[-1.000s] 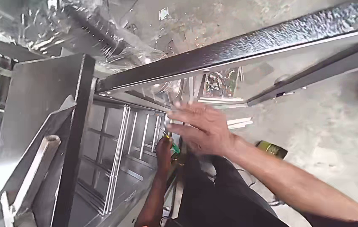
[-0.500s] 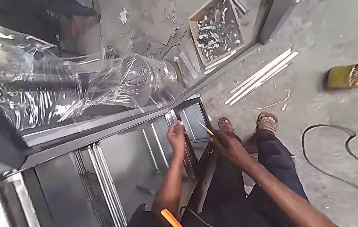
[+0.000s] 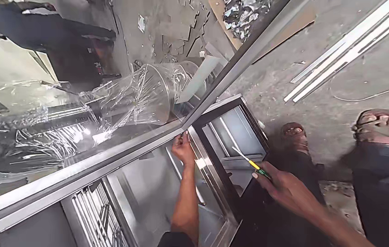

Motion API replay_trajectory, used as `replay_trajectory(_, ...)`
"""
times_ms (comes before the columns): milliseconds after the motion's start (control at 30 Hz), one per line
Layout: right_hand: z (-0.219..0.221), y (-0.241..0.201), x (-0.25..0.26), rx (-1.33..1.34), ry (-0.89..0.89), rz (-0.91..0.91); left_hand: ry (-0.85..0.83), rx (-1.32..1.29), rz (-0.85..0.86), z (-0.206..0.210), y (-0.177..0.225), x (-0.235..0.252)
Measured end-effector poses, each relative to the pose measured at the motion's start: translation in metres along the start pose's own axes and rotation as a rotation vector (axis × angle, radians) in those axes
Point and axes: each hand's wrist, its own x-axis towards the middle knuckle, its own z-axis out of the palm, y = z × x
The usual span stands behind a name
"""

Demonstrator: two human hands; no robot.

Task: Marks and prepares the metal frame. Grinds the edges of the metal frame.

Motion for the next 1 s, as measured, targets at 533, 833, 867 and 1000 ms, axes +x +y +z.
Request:
replay_trajectory(533, -0.025, 0.072, -0.026, 0.006, -0.068, 0.257, -0.479, -0.384, -0.510, -0.041, 0.026, 0.000)
replay_trajectory(833, -0.088, 0.195, 0.010, 0.012, 0.245, 0.598, -0.119, -0.406, -0.097, -0.024, 0.001, -0.035)
replay_trajectory(867, -0.104, 0.210, 0.016, 0.004, 0.301, 0.621, -0.087, -0.429, -0.096, -0.018, 0.000, -0.041)
replay_trajectory(1000, -0.176, 0.239, 0.036, 0.134, 0.319, 0.738, -0.026, -0.455, -0.098, -0.019, 0.005, -0.046)
